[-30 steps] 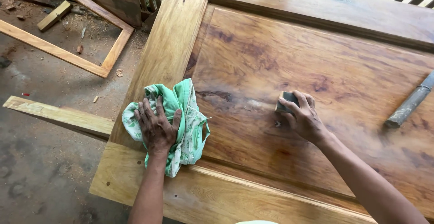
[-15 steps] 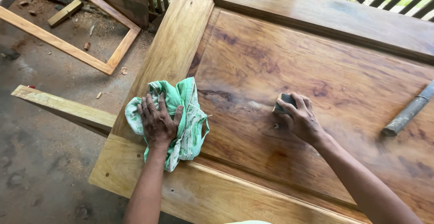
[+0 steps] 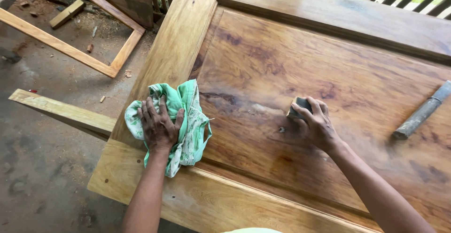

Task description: Sanding and scraping a wooden door panel for refinishing.

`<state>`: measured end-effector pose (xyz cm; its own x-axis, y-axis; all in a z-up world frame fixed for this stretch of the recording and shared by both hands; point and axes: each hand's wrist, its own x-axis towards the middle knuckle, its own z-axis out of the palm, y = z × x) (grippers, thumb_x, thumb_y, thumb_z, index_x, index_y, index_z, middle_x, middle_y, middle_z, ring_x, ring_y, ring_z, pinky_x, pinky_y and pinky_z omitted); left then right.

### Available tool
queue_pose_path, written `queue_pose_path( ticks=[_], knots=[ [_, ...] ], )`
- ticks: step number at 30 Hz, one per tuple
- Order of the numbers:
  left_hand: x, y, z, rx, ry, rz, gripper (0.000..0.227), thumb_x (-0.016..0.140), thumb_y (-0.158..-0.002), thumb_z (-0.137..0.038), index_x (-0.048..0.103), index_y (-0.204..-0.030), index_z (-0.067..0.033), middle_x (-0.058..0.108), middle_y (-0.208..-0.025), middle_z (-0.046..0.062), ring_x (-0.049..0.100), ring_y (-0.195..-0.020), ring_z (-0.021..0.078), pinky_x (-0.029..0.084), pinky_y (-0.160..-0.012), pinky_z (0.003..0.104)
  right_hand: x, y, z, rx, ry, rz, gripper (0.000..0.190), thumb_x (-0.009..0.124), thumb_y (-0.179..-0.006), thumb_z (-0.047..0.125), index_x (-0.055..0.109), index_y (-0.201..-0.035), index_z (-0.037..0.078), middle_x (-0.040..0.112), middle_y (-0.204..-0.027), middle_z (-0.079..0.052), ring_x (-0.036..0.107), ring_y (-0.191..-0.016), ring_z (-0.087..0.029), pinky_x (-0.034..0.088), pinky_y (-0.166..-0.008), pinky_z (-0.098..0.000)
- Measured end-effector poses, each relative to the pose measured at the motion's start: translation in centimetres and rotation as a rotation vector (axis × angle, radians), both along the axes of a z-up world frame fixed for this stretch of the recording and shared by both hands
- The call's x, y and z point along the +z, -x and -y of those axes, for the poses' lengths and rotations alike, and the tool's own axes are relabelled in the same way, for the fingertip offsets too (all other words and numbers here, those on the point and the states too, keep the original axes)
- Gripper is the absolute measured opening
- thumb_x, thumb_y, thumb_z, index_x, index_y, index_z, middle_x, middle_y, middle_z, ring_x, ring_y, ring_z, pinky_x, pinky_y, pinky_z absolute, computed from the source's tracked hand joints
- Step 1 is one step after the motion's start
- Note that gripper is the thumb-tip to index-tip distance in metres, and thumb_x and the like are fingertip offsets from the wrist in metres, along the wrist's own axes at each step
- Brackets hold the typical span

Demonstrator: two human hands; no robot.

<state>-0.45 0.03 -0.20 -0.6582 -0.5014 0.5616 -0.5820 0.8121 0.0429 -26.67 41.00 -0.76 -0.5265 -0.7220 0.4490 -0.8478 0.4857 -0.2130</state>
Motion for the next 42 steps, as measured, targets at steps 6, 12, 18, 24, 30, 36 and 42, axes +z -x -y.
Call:
queue_pose_path(
  ticks=[6,12,18,24,30,36,42],
  knots=[
    [-0.1,0.0,0.0,0.017,-0.023,0.021,0.075,0.056,-0.094,-0.066,0.061,-0.141,-0.0082,0.053,-0.14,0.028,0.052,-0.135,0.0456,0.035,-0.117,0.058,-2.4,-0.5,9.2,0.04,0.137,-0.039,0.056,0.08,-0.085,0.03,0.065,-0.139,0.034,0.056,-0.134,-0.019,0.053,-0.122,-0.043,0.043,-0.109,-0.0529],
    [0.1,0.1,-0.1,-0.009,-0.049,0.0,0.072,0.058,-0.095,-0.063,0.061,-0.142,-0.0079,0.053,-0.14,0.028,0.052,-0.135,0.0462,0.035,-0.117,0.059,-0.6,-1.2,5.9,0.099,0.079,-0.03,0.05,0.076,-0.089,0.031,0.066,-0.138,0.028,0.055,-0.135,-0.022,0.054,-0.122,-0.043,0.042,-0.11,-0.0524],
    [0.3,0.4,-0.3,0.027,-0.077,0.031,0.074,0.056,-0.095,-0.064,0.059,-0.143,-0.008,0.051,-0.141,0.028,0.05,-0.137,0.0464,0.033,-0.118,0.059,-0.2,-2.6,7.7,0.079,0.077,-0.016,0.051,0.075,-0.09,0.03,0.065,-0.14,0.027,0.054,-0.138,-0.021,0.053,-0.124,-0.042,0.04,-0.112,-0.0512],
    [-0.1,0.1,-0.2,0.027,-0.059,0.013,0.073,0.057,-0.094,-0.064,0.06,-0.141,-0.0083,0.052,-0.141,0.028,0.05,-0.137,0.0457,0.032,-0.119,0.058,0.4,-3.3,11.1,0.17,0.046,-0.044,0.051,0.075,-0.088,0.03,0.065,-0.138,0.028,0.056,-0.133,-0.023,0.055,-0.122,-0.043,0.042,-0.11,-0.0507],
    [0.3,0.2,-0.3,0.04,-0.062,0.014,0.072,0.056,-0.094,-0.064,0.06,-0.141,-0.0087,0.052,-0.142,0.028,0.05,-0.137,0.0455,0.032,-0.119,0.058,0.0,-4.3,8.7,0.113,0.004,-0.053,0.051,0.074,-0.089,0.031,0.064,-0.139,0.026,0.054,-0.134,-0.025,0.055,-0.122,-0.044,0.042,-0.109,-0.0517],
    [-0.1,0.2,0.0,0.035,-0.107,0.01,0.075,0.056,-0.094,-0.066,0.058,-0.143,-0.0088,0.05,-0.144,0.028,0.048,-0.139,0.0463,0.03,-0.12,0.06,-0.2,-4.2,13.2,0.132,0.049,-0.056,0.047,0.077,-0.088,0.03,0.067,-0.134,0.026,0.054,-0.133,-0.023,0.053,-0.124,-0.043,0.043,-0.108,-0.0516],
    [0.3,-0.1,-0.2,0.009,-0.101,0.023,0.071,0.057,-0.095,-0.062,0.06,-0.141,-0.0086,0.051,-0.143,0.028,0.049,-0.138,0.0452,0.031,-0.12,0.058,0.1,-1.3,3.1,0.072,-0.018,-0.045,0.06,0.079,-0.083,0.027,0.062,-0.141,0.028,0.054,-0.136,-0.023,0.056,-0.121,-0.044,0.044,-0.106,-0.0523]
  ],
)
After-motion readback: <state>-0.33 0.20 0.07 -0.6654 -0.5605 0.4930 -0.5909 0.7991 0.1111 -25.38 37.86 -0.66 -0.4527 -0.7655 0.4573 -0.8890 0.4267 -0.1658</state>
